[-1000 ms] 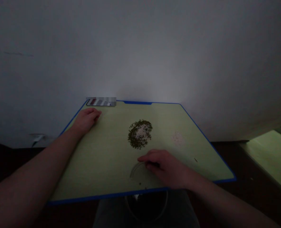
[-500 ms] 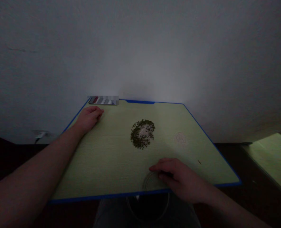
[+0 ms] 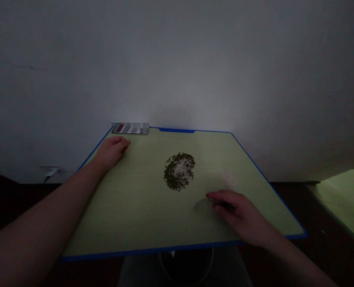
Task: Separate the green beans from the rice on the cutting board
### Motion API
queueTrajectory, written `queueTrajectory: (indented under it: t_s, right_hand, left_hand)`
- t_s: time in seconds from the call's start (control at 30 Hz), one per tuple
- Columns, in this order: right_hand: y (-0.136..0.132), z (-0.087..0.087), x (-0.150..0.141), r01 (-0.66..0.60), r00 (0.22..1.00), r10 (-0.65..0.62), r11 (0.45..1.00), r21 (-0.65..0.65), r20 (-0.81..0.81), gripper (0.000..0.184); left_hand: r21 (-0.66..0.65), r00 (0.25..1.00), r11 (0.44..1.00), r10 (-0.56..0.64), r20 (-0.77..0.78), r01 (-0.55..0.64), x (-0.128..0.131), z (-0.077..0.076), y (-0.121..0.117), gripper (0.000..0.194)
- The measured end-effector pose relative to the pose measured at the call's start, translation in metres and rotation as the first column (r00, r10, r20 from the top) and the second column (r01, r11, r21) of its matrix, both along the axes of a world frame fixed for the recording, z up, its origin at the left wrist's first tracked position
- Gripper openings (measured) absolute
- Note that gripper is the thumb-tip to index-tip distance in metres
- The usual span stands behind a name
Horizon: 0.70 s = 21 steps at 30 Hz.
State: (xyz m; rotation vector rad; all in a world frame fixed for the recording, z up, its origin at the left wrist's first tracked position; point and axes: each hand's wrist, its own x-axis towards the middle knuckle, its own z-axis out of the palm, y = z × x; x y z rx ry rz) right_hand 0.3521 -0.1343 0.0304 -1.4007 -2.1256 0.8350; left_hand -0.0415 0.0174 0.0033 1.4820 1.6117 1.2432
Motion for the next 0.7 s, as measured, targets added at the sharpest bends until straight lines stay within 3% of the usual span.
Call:
queueTrajectory:
  t_s: [0.13,0.23,0.53,0.7]
  right_hand:
    - [0.022,0.005,0.007,0.189,0.979,-0.197,0.971,0.145,0.045,0.036]
    - [0.031,0.007,0.011,0.242,0.963,-0.264,0.938,0.249,0.061,0.034]
    - [0.037,-0.002,0.006,0.155,0.974,-0.197,0.938,0.311,0.109,0.031]
    - [0.052,-0.001,-0.001,0.134,0.978,-0.167,0.962,0.238,0.125,0.032]
  left_hand:
    - [-0.029,0.997,1.000,-0.003,0.077,0.006,0.003,0.004,-0.002,0.027]
    - [-0.052,0.996,0.999,0.011,0.087,-0.007,0.005,0.007,-0.003,0.025]
    - [-0.026,0.999,1.000,0.003,0.048,-0.002,0.002,0.003,-0.001,0.026]
    - [-0.053,0.999,0.999,0.012,0.040,-0.010,0.001,0.003,-0.002,0.025]
